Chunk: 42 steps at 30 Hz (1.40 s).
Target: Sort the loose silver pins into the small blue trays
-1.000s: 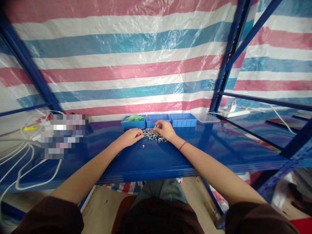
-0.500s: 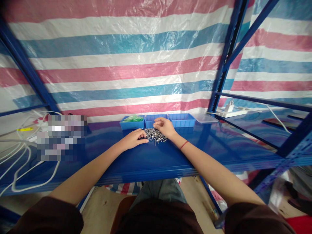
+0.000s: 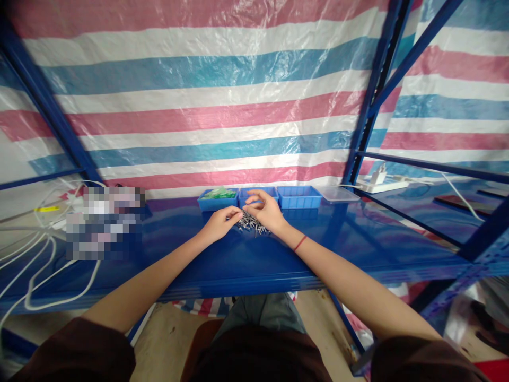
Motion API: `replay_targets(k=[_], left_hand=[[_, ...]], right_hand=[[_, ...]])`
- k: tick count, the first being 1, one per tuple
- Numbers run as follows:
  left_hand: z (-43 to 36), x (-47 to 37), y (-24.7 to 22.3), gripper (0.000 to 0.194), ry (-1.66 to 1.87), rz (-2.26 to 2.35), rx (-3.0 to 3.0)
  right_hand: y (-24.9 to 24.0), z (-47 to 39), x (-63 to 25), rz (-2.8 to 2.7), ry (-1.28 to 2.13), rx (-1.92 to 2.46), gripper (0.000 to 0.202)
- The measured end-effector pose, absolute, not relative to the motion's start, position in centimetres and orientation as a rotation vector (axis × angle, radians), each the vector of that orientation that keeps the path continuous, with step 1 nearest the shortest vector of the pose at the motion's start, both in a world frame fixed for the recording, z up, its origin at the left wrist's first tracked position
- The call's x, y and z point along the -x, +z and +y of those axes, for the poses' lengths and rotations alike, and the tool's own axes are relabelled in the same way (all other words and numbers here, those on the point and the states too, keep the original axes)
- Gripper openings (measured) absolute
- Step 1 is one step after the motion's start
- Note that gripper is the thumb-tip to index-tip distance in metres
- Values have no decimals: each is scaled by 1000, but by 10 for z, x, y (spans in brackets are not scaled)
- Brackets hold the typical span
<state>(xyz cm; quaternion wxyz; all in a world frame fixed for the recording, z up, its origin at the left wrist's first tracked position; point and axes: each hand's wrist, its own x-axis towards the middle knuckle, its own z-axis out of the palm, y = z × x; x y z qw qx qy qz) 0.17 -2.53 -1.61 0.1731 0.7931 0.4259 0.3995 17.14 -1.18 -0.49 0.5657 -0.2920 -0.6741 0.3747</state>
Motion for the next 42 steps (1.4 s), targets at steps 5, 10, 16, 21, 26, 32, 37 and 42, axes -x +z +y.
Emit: replay_targets(k=[5,10,16,21,26,32,37,42], left_hand=[[-25,-1,-16,25,1166,1168,-2230],[-27,-3,-15,26,1180,1157,-2199],[-24,-1,-14,18,1314,1189,-2248],[-24,2,-11,14,1465,1238,-2264],[-26,2,-8,14,1490,1250,-2274],[-27,0,-9,23,1376,1263,-2257],[-24,4,-12,33,1290,1248,-2329],[-26,8,-13,26,1038,1228,-2560]], right_hand=[[-7,-10,-171,-1692,747,729,28],[-8,-11,-172,-1783,674,707,23],[-10,-11,-173,-1859,608,643,21],[-11,-7,-176,-1884,525,716,23],[-10,-8,-178,-1991,451,773,25],[-13,-4,-178,-2017,500,791,25],[-13,8,-182,-1799,643,880,23],[-7,15,-193,-1425,769,1007,21]])
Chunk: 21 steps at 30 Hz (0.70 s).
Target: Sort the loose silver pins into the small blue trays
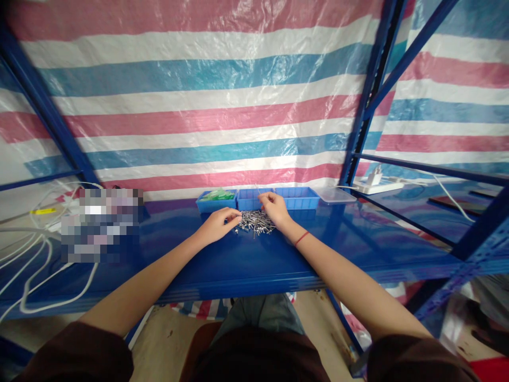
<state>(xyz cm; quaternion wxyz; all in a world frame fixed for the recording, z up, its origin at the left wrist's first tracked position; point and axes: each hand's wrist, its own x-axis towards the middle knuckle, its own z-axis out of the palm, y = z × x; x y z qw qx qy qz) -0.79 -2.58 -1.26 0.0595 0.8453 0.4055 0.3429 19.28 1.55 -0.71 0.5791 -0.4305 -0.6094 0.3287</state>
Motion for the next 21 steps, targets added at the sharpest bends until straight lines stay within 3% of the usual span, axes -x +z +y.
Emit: replay_targets(k=[11,21], left_hand=[[-25,12,-13,24,818,1208,-2656],[-25,12,-13,21,805,1138,-2641]], right_hand=[[-2,29,-223,-899,926,1141,17],[-7,19,-203,-1595,686,1124,23]])
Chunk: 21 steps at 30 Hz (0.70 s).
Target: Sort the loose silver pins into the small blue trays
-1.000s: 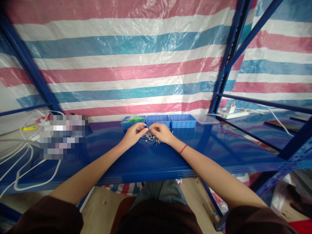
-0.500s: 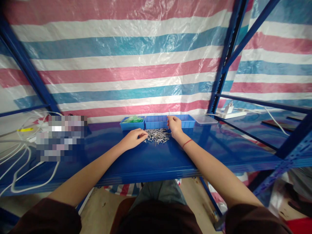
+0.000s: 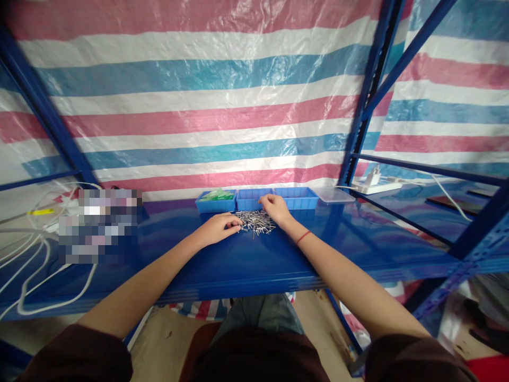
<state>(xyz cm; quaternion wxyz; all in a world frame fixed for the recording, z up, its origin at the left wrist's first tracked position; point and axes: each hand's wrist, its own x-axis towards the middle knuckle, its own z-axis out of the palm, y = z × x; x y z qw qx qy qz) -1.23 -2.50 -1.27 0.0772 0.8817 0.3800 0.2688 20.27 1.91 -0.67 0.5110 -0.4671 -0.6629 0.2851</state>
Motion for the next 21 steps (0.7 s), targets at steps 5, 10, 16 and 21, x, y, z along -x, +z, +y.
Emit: replay_targets(k=[5,10,16,21], left_hand=[[-27,11,-11,25,780,1147,-2654],[-25,12,-16,23,817,1284,-2655],[-26,16,-13,20,716,1356,-2669],[-26,17,-6,19,832,1423,-2656]], right_hand=[[-8,8,-197,-1955,378,1075,22],[-5,-3,-192,-2190,254,970,21],[-4,-6,-191,-2239,239,924,22],[-5,-6,-190,-2233,261,925,19]])
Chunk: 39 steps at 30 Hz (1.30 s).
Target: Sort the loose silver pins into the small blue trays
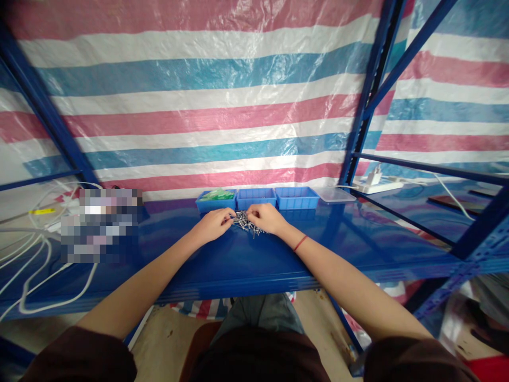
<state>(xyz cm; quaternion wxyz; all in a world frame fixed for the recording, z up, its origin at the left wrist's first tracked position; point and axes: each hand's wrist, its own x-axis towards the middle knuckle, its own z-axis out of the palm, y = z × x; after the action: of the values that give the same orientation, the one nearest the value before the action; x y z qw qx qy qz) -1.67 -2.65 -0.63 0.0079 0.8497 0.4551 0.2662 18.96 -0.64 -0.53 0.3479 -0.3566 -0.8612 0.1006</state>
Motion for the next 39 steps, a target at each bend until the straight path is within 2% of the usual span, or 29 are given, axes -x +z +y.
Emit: replay_targets(k=[3,6,19,31,39], left_hand=[[-23,16,-7,21,1018,1343,-2528],[-19,14,-10,23,1124,1204,-2315],[-18,4,-15,27,1155,938,-1903],[-22,5,-14,29,1033,1072,-2162],[-23,5,-10,24,1283,1180,-2159]], right_hand=[[-8,-8,-186,-2199,346,892,16],[-9,-11,-181,-2138,503,832,22],[-13,-7,-176,-1900,818,684,36],[-11,-11,-176,-1944,624,701,24],[-3,-17,-178,-1964,372,740,18]])
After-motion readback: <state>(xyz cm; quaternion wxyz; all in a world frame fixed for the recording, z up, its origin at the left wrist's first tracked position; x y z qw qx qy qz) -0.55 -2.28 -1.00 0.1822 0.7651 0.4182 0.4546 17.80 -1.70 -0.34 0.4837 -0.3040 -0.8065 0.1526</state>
